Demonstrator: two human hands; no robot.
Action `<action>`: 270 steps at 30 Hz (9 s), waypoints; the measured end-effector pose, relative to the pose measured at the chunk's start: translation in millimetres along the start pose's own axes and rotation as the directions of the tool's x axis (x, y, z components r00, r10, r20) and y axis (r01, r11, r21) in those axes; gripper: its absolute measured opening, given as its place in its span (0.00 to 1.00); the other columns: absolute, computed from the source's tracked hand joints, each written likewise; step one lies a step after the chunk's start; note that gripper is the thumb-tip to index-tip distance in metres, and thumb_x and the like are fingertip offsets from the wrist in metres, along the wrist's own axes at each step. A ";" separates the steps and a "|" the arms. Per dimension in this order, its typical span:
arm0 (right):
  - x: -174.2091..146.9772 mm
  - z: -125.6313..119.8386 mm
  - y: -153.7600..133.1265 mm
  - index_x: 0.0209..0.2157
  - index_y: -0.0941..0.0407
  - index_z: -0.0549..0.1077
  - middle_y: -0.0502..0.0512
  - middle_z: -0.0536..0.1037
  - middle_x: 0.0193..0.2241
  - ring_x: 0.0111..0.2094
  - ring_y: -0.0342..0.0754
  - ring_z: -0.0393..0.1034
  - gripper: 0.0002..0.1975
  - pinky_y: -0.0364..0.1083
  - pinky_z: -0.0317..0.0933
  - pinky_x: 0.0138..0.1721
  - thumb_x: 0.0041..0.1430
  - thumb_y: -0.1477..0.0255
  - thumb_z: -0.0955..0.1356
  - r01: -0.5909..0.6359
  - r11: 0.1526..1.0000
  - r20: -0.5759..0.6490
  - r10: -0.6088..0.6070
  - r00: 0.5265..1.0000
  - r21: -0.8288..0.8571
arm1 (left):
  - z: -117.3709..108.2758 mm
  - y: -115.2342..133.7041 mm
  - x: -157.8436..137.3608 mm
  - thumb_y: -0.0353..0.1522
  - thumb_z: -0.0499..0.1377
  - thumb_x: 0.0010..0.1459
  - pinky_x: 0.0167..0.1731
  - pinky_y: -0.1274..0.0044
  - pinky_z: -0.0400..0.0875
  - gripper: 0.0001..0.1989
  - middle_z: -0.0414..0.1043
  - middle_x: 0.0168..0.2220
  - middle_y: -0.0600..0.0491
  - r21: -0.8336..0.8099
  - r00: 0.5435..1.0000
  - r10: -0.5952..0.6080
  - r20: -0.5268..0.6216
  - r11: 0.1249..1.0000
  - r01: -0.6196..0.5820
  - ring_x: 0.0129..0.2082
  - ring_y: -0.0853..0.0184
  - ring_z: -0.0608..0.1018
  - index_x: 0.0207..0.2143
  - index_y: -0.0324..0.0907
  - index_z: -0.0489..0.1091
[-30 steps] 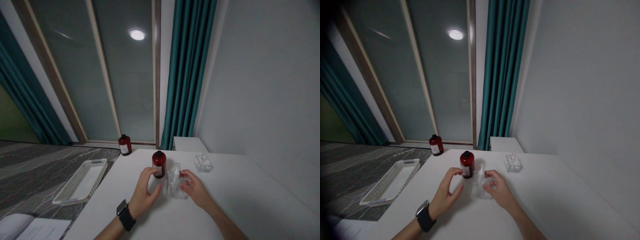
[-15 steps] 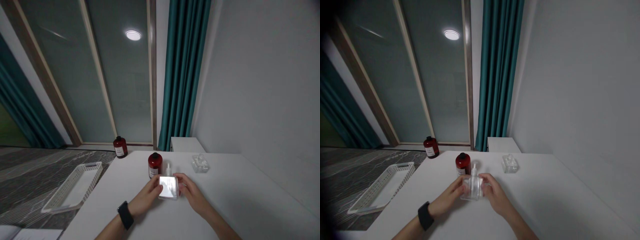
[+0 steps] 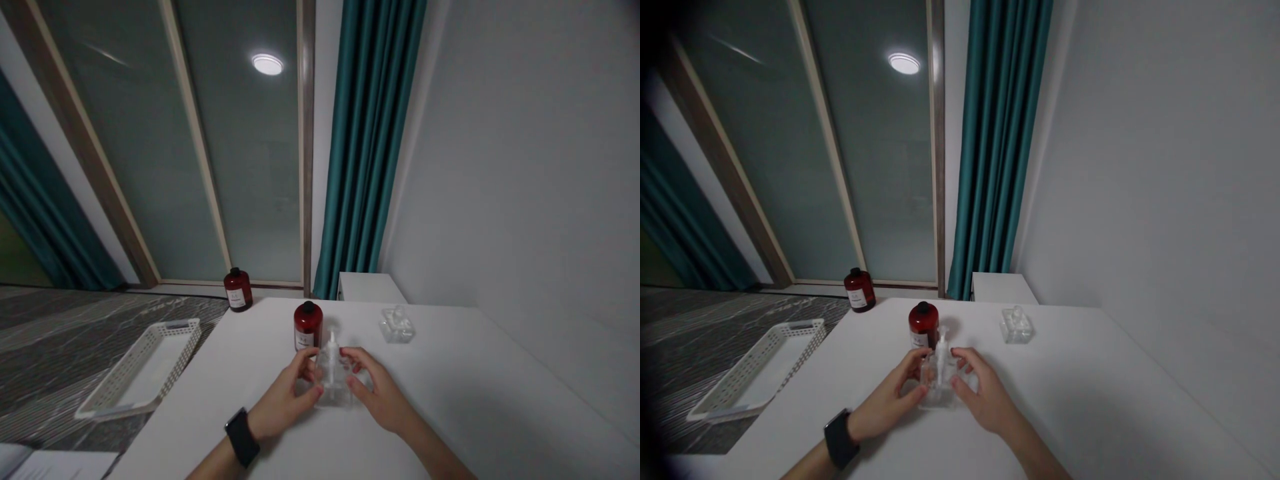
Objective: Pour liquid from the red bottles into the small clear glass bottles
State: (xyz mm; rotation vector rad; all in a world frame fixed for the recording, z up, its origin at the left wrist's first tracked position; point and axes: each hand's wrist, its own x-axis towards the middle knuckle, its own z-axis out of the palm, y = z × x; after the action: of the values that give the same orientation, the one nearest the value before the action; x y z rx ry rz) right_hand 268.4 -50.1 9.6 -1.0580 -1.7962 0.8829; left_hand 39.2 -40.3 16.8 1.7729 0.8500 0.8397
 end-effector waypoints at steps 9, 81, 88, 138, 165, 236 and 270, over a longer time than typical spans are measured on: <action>-1.7 -1.7 7.1 0.55 0.53 0.66 0.59 0.71 0.50 0.47 0.53 0.67 0.23 0.53 0.61 0.51 0.58 0.68 0.68 -0.009 1.000 0.021 0.009 1.000 0.000 | 9.4 -0.3 -2.5 0.32 0.61 0.56 0.52 0.64 0.65 0.31 0.70 0.46 0.46 0.148 0.995 0.017 -0.093 0.989 -0.003 0.46 0.58 0.72 0.60 0.42 0.54; -33.6 -114.4 81.5 0.52 0.53 0.67 0.58 0.74 0.45 0.43 0.50 0.72 0.19 0.51 0.69 0.45 0.61 0.76 0.59 -0.086 0.954 -0.450 -0.056 0.891 -0.288 | 113.5 -20.9 194.3 0.34 0.67 0.48 0.45 0.71 0.69 0.24 0.74 0.43 0.49 0.316 0.990 0.139 -0.009 0.940 -0.130 0.43 0.59 0.77 0.47 0.40 0.64; -26.0 -106.6 66.3 0.49 0.53 0.69 0.58 0.71 0.47 0.50 0.54 0.67 0.16 0.53 0.66 0.49 0.58 0.72 0.66 -0.042 0.961 -0.399 -0.073 0.914 -0.272 | 108.8 -3.3 152.3 0.33 0.68 0.47 0.36 0.76 0.66 0.23 0.71 0.37 0.53 0.306 0.989 0.108 0.101 0.942 -0.135 0.36 0.64 0.72 0.43 0.41 0.63; 4.6 17.5 4.1 0.63 0.50 0.54 0.48 0.66 0.35 0.40 0.49 0.68 0.39 0.53 0.61 0.52 0.50 0.75 0.70 -0.018 0.994 -0.224 -0.005 0.975 -0.103 | 17.6 -0.6 8.5 0.32 0.72 0.41 0.47 0.65 0.68 0.33 0.71 0.48 0.46 0.326 0.998 -0.035 -0.055 0.944 0.051 0.46 0.54 0.73 0.49 0.42 0.63; -4.4 37.8 1.3 0.64 0.49 0.51 0.54 0.69 0.44 0.50 0.52 0.66 0.39 0.54 0.57 0.57 0.51 0.76 0.66 -0.007 1.000 -0.261 0.002 0.965 -0.019 | 16.5 0.9 10.7 0.31 0.71 0.44 0.48 0.65 0.68 0.32 0.70 0.49 0.44 0.310 1.000 -0.011 0.005 0.951 0.009 0.48 0.53 0.73 0.50 0.40 0.62; -1.9 13.8 -14.9 0.49 0.54 0.70 0.57 0.76 0.40 0.40 0.51 0.72 0.20 0.50 0.68 0.43 0.57 0.62 0.71 0.094 0.942 -0.505 0.087 0.859 0.321 | 17.1 -1.1 8.8 0.34 0.72 0.43 0.46 0.64 0.69 0.33 0.72 0.47 0.45 0.391 0.999 0.032 -0.030 0.920 -0.018 0.46 0.53 0.74 0.51 0.41 0.63; -1.0 -27.4 -3.3 0.49 0.54 0.72 0.51 0.75 0.32 0.34 0.48 0.69 0.22 0.46 0.65 0.37 0.53 0.63 0.72 -0.098 0.924 -0.234 0.194 0.953 0.370 | 16.7 -0.2 9.5 0.33 0.72 0.43 0.45 0.64 0.69 0.32 0.72 0.46 0.46 0.386 0.999 0.045 -0.024 0.922 -0.032 0.45 0.53 0.74 0.50 0.42 0.63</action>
State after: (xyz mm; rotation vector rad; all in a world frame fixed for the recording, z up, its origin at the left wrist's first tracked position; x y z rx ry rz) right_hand 292.6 -48.3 22.7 -1.0282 -1.2862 1.0548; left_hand 58.1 -40.0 13.2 2.1284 1.0607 0.7642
